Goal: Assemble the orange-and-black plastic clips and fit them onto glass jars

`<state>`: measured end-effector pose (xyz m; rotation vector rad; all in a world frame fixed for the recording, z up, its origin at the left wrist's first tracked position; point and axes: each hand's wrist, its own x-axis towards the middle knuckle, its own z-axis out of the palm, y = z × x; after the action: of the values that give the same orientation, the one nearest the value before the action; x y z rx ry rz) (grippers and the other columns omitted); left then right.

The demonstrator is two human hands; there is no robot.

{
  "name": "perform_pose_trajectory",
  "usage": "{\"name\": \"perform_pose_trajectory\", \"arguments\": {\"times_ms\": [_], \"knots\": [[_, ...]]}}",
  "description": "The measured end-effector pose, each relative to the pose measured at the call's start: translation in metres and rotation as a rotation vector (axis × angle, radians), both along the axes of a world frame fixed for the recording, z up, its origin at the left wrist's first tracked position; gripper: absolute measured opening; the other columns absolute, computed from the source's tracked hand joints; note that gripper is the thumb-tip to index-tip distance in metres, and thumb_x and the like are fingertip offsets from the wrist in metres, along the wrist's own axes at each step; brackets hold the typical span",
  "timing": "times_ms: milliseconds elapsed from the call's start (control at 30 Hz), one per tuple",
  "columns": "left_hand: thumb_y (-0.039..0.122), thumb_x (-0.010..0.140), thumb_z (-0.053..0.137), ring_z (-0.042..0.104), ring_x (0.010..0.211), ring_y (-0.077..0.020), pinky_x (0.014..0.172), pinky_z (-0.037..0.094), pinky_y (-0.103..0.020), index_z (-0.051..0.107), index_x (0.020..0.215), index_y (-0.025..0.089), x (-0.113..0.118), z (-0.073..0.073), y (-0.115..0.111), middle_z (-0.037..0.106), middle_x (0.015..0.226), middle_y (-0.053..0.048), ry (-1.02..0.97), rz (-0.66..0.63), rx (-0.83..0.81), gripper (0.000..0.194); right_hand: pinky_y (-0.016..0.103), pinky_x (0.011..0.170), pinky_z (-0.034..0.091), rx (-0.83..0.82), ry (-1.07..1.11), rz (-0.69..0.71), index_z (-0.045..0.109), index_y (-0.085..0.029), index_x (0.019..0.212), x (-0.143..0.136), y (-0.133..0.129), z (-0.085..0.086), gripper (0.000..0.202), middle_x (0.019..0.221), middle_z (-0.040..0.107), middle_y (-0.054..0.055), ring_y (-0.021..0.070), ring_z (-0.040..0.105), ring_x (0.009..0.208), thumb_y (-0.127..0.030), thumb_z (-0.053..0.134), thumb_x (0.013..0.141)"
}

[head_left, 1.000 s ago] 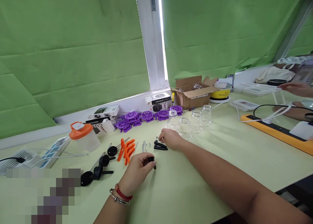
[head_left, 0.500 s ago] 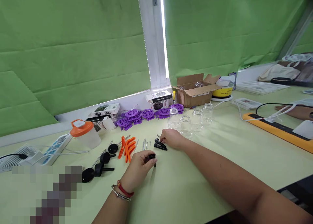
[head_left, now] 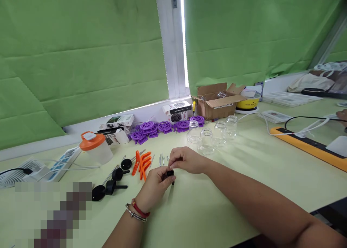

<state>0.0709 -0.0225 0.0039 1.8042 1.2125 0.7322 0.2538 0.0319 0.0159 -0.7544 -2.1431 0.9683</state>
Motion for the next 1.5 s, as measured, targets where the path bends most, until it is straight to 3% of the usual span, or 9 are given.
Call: {"name": "perform_pose_trajectory", "arguments": {"times_ms": [333, 467, 567, 800, 1000, 1133, 1300, 1400, 1500], "knots": [[0.033, 0.078, 0.057, 0.040, 0.055, -0.0095, 0.052, 0.035, -0.022, 0.063, 0.085, 0.015, -0.001, 0.000, 0.000, 0.049, 0.064, 0.002, -0.013, 0.001, -0.011, 0.020, 0.024, 0.074, 0.046, -0.101, -0.019, 0.116, 0.074, -0.021, 0.086, 0.003, 0.003, -0.002, 0.015, 0.082, 0.063, 0.001, 0.0127, 0.058, 0.078, -0.019, 0.064, 0.075], [0.034, 0.078, 0.057, 0.041, 0.054, -0.0094, 0.051, 0.035, -0.022, 0.062, 0.085, 0.015, -0.001, -0.001, 0.000, 0.050, 0.065, 0.002, -0.014, 0.009, -0.027, 0.022, 0.027, 0.076, 0.047, -0.107, 0.029, -0.281, 0.070, -0.018, 0.096, 0.011, 0.018, -0.008, 0.022, 0.093, 0.068, 0.004, 0.0155, 0.061, 0.084, -0.022, 0.052, 0.084], [0.036, 0.079, 0.057, 0.041, 0.053, -0.0090, 0.051, 0.035, -0.022, 0.061, 0.086, 0.015, -0.001, -0.002, -0.001, 0.049, 0.065, 0.003, -0.006, 0.005, -0.035, 0.022, 0.029, 0.081, 0.045, 0.073, -0.171, -0.556, 0.070, -0.018, 0.098, 0.018, 0.031, -0.018, 0.026, 0.099, 0.069, 0.006, 0.0183, 0.060, 0.090, -0.018, 0.047, 0.085], [0.037, 0.079, 0.056, 0.041, 0.053, -0.0088, 0.051, 0.035, -0.022, 0.061, 0.086, 0.015, -0.002, -0.003, 0.001, 0.048, 0.064, 0.003, 0.014, -0.007, -0.021, 0.023, 0.028, 0.078, 0.041, 0.247, -0.656, -0.550, 0.071, -0.022, 0.098, 0.009, 0.042, -0.033, 0.024, 0.096, 0.071, 0.006, 0.0218, 0.056, 0.098, -0.023, 0.051, 0.085], [0.037, 0.080, 0.056, 0.042, 0.054, -0.0093, 0.052, 0.036, -0.022, 0.060, 0.085, 0.015, -0.001, 0.001, -0.001, 0.049, 0.065, 0.002, 0.006, -0.017, -0.037, 0.023, 0.029, 0.075, 0.041, 0.222, -0.650, -0.564, 0.070, -0.019, 0.094, 0.002, 0.044, -0.035, 0.022, 0.094, 0.069, 0.010, 0.0225, 0.057, 0.094, -0.016, 0.052, 0.082], [0.037, 0.078, 0.057, 0.041, 0.052, -0.0090, 0.051, 0.035, -0.022, 0.061, 0.084, 0.015, 0.000, 0.003, -0.001, 0.048, 0.063, 0.003, -0.008, -0.009, -0.062, 0.023, 0.029, 0.078, 0.041, 0.219, -0.494, -0.598, 0.060, -0.017, 0.115, 0.006, 0.040, -0.029, 0.033, 0.102, 0.064, 0.009, 0.0186, 0.056, 0.091, -0.015, 0.046, 0.085], [0.036, 0.079, 0.057, 0.042, 0.054, -0.0089, 0.051, 0.036, -0.022, 0.061, 0.087, 0.015, 0.000, 0.000, 0.000, 0.051, 0.065, 0.002, -0.016, -0.010, -0.069, 0.023, 0.023, 0.064, 0.042, -0.017, 0.098, -0.290, 0.044, -0.020, 0.133, 0.004, 0.015, -0.009, 0.048, 0.088, 0.055, 0.001, 0.0088, 0.046, 0.064, -0.016, 0.044, 0.085], [0.036, 0.080, 0.056, 0.043, 0.054, -0.0087, 0.052, 0.037, -0.022, 0.061, 0.088, 0.015, -0.001, -0.002, 0.000, 0.052, 0.069, 0.002, -0.025, -0.014, -0.069, 0.023, 0.021, 0.055, 0.038, -0.217, 0.208, -0.077, 0.055, -0.020, 0.121, -0.004, -0.002, 0.000, 0.038, 0.085, 0.051, 0.000, 0.0064, 0.042, 0.059, -0.021, 0.048, 0.084], [0.036, 0.080, 0.057, 0.043, 0.053, -0.0082, 0.053, 0.038, -0.023, 0.060, 0.089, 0.015, -0.003, -0.003, 0.000, 0.052, 0.069, 0.002, -0.025, -0.005, -0.065, 0.024, 0.021, 0.057, 0.040, -0.254, 0.195, 0.002, 0.061, -0.018, 0.107, -0.011, -0.011, -0.002, 0.030, 0.079, 0.052, -0.001, 0.0074, 0.047, 0.062, -0.019, 0.054, 0.079]]}}
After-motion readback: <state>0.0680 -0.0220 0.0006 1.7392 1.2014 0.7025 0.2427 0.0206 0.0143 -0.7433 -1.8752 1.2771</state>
